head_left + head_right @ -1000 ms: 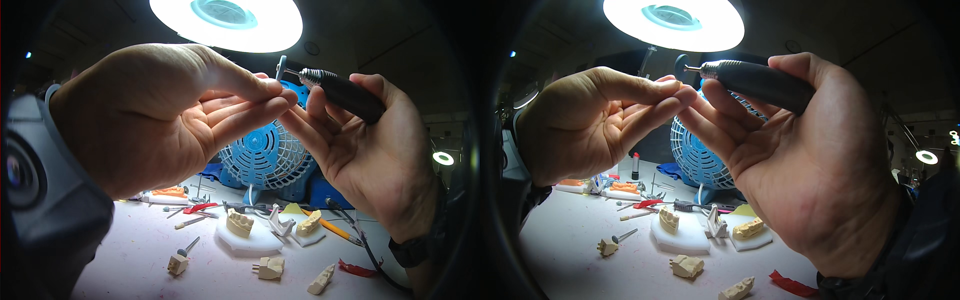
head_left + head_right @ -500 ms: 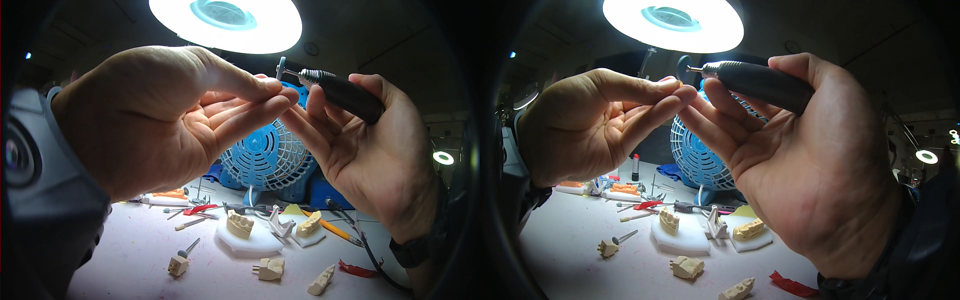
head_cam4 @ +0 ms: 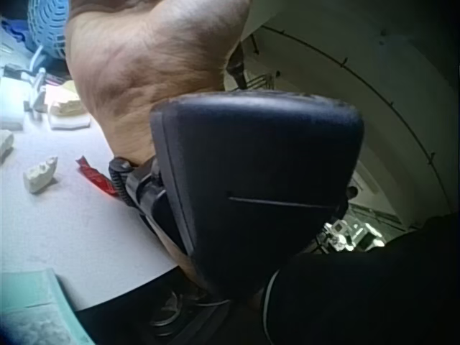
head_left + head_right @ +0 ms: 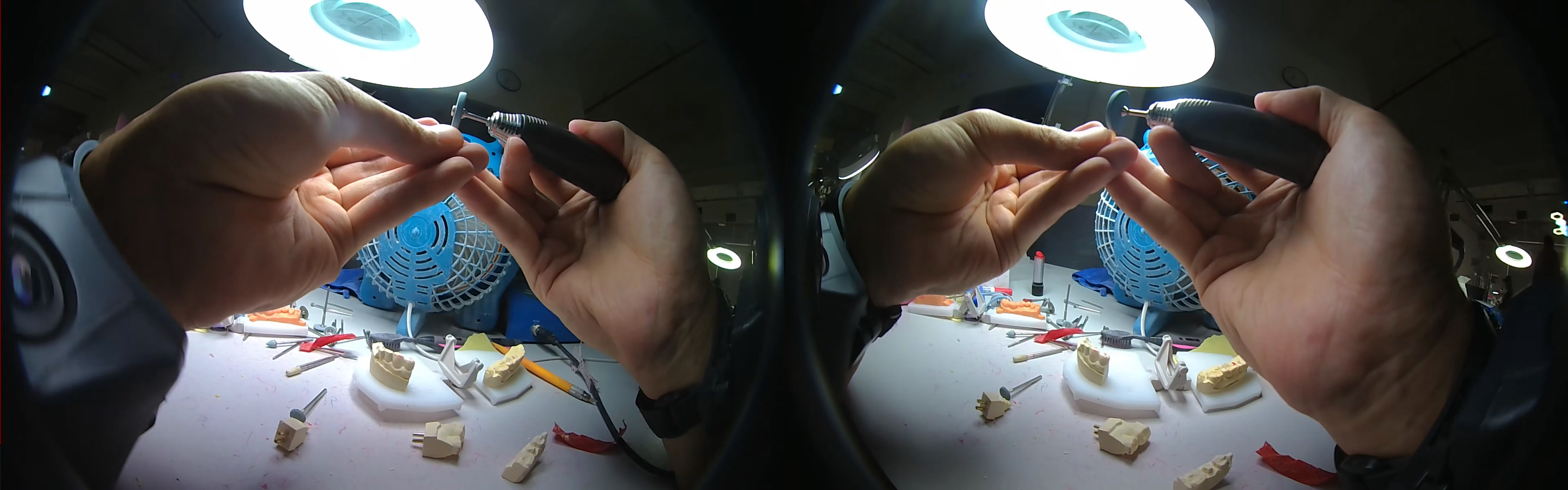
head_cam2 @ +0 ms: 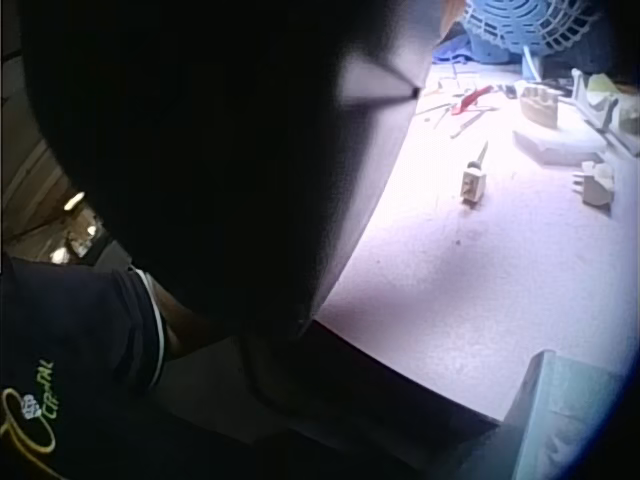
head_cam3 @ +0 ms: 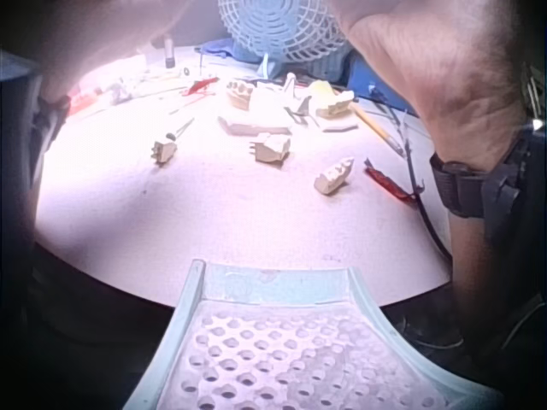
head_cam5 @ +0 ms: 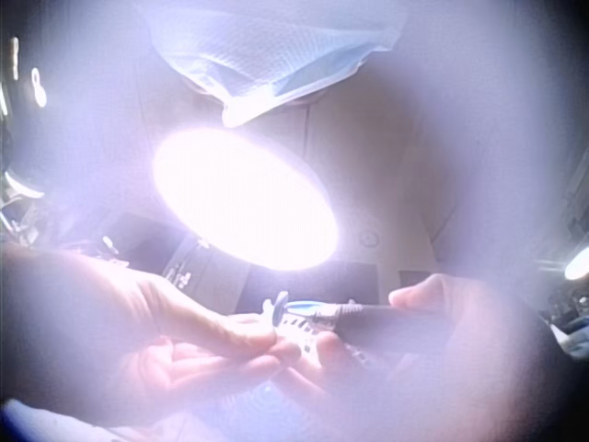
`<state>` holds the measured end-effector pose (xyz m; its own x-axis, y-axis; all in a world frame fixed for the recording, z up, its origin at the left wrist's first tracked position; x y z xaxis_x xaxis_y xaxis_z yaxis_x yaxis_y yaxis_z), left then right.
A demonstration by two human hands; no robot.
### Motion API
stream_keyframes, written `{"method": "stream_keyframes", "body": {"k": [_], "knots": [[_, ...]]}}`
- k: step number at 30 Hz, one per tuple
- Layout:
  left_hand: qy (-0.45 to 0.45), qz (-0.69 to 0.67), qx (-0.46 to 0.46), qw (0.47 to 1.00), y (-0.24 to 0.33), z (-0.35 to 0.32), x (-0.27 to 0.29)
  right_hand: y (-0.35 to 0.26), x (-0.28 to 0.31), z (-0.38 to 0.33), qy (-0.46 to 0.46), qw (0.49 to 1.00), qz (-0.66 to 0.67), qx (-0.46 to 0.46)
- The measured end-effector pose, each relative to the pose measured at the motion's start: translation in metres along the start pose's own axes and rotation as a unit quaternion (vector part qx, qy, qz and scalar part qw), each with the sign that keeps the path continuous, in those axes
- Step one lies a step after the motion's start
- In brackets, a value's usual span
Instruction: Grinding and polishing a dental plaster model using a rotary tool.
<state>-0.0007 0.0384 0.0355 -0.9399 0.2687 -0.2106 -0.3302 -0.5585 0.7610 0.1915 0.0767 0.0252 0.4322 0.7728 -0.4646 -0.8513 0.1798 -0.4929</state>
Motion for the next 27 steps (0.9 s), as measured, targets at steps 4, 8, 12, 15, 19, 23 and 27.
{"method": "stream_keyframes", "body": {"k": [4, 8, 12, 15, 19, 23, 27], "knots": [[0.007, 0.049, -0.02, 0.999, 0.003, -0.004, -0.002, 0.005, 0.004, 0.003, -0.045, 0.998, 0.035, -0.039], [-0.005, 0.045, -0.029, 0.999, 0.005, -0.007, -0.009, 0.001, -0.007, -0.002, -0.024, 0.998, 0.025, -0.061], [-0.006, 0.086, -0.054, 0.995, 0.008, -0.018, -0.019, -0.004, -0.014, -0.006, 0.105, 0.992, 0.029, -0.067], [0.022, 0.108, -0.055, 0.992, 0.009, -0.017, -0.014, 0.005, -0.017, 0.001, 0.018, 0.999, 0.028, -0.037], [0.012, 0.114, -0.037, 0.993, 0.011, 0.001, 0.004, 0.007, -0.017, -0.005, 0.019, 0.998, -0.037, 0.041], [-0.046, 0.131, -0.041, 0.989, 0.014, 0.001, 0.001, 0.001, -0.021, -0.007, 0.125, 0.992, 0.001, 0.004], [-0.001, 0.161, -0.055, 0.985, 0.015, -0.014, -0.021, -0.001, -0.025, -0.005, 0.128, 0.99, 0.042, -0.032]]}}
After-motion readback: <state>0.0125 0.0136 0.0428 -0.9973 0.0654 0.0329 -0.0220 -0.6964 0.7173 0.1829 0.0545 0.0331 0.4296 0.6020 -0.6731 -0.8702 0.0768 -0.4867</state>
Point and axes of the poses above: each hand's wrist, its own z-axis towards the middle knuckle, its own x-axis out of the back of the hand, y = z × x, the point moved 3 cm from there along z, towards the middle knuckle, and after that the axes turned 9 degrees about z, right-handed, at the moved point
